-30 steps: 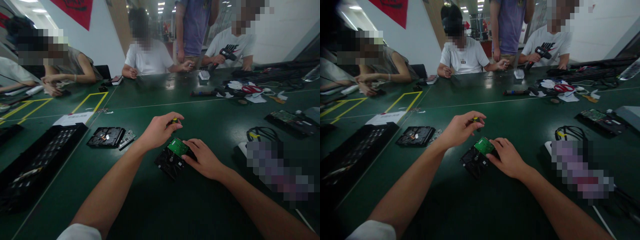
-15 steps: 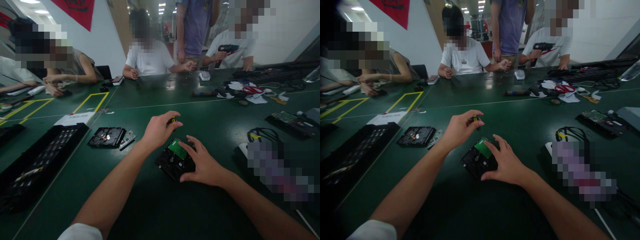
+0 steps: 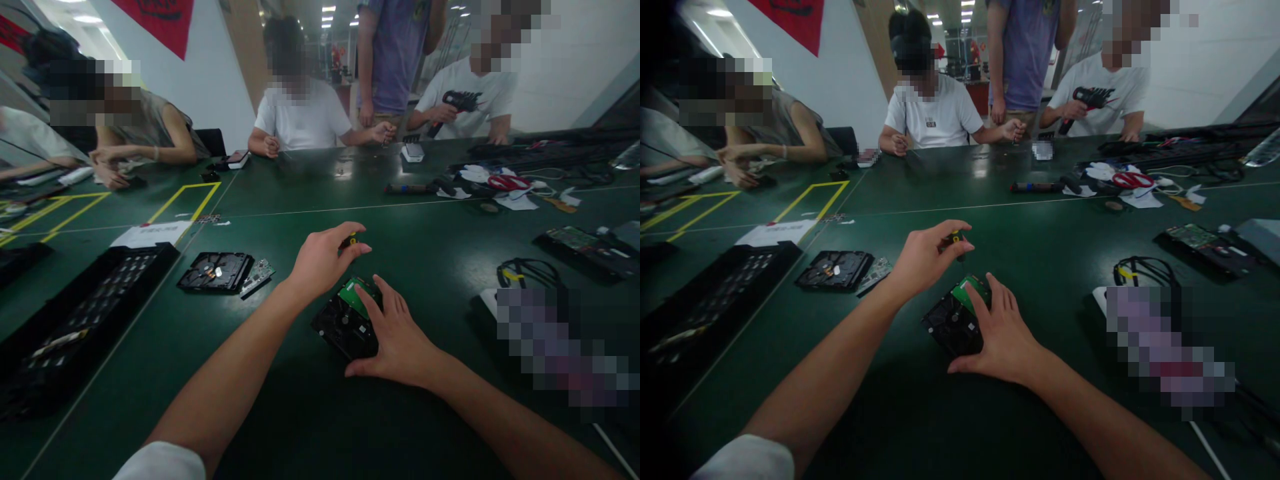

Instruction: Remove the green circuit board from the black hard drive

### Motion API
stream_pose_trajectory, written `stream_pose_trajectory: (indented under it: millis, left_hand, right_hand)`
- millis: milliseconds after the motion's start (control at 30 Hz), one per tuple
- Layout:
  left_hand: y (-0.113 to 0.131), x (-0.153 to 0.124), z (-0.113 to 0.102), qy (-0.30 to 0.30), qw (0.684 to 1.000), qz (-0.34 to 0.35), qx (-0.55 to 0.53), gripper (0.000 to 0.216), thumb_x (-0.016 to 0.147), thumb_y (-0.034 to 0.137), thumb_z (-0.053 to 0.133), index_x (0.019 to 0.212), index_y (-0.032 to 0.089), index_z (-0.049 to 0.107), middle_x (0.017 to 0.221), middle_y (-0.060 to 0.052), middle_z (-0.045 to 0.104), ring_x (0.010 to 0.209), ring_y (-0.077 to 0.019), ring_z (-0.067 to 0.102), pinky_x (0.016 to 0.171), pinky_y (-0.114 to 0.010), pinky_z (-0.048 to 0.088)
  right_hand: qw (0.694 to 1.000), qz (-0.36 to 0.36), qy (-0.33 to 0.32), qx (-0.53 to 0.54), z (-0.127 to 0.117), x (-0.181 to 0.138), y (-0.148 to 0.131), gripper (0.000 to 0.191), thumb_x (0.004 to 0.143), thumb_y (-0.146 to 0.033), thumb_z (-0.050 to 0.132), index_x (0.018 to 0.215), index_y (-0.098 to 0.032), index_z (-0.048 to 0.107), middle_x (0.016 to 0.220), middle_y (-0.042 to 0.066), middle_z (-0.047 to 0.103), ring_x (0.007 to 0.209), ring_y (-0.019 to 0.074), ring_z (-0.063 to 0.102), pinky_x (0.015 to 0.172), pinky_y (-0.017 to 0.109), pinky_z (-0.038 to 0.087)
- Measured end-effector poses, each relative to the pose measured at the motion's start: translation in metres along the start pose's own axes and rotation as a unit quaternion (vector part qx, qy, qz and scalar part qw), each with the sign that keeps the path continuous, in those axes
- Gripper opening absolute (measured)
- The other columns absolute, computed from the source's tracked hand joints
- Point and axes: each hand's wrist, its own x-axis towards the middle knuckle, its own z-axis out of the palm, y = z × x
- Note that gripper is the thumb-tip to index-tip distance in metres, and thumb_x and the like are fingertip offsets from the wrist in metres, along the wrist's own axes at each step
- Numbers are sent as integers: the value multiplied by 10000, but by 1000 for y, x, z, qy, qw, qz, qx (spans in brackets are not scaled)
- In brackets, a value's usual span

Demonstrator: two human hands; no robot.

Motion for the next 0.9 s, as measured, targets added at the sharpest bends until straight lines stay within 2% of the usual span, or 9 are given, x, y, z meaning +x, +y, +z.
stream_pose_trajectory:
  millis: [100, 233, 633, 767, 900]
  left_hand:
    - [-2, 0, 1, 5, 1000, -5, 4, 303, 969, 367, 710, 1237, 226, 696, 1021, -34, 787, 809, -158, 727, 763, -266, 537]
    - [-7, 0, 1, 11, 1000, -2, -12, 321, 973, 384, 702, 1255, 230, 697, 989, -30, 783, 798, -152, 720, 763, -260, 534]
    - [-8, 0, 3, -3, 996, -9, -87, 412, 1023, 451, 586, 1353, 216, 659, 1103, -82, 762, 904, -191, 731, 764, -278, 587]
    - [-9, -1, 3, -19, 994, -10, -110, 430, 1088, 354, 414, 1467, 211, 560, 1123, -81, 745, 928, -173, 710, 780, -275, 590]
    - [-12, -1, 2, -27, 995, 2, -95, 429, 1083, 301, 420, 1484, 205, 535, 1177, -80, 731, 911, -149, 699, 795, -255, 580]
  right_hand:
    - [1000, 5, -12, -2, -1, 0, -1, 1362, 629, -970, 622, 1671, -242, 133, 1702, 256, -4, 1544, 545, 105, 1185, 705, 238]
    - [1000, 2, -11, 6, -2, 1, -1, 1370, 623, -967, 631, 1674, -252, 118, 1704, 250, 39, 1531, 549, 156, 1177, 716, 248]
    - [1000, 4, -5, 13, -5, 9, 7, 1388, 612, -977, 628, 1665, -192, 180, 1694, 274, 109, 1534, 530, 169, 1187, 697, 244]
    - [1000, -3, 7, 14, -5, 11, 13, 1412, 597, -983, 632, 1665, -182, 171, 1687, 277, 139, 1544, 508, 159, 1198, 683, 236]
    - [999, -26, 5, 23, -8, 12, 22, 1365, 611, -958, 661, 1662, -227, 189, 1684, 248, 178, 1535, 494, 204, 1195, 673, 261]
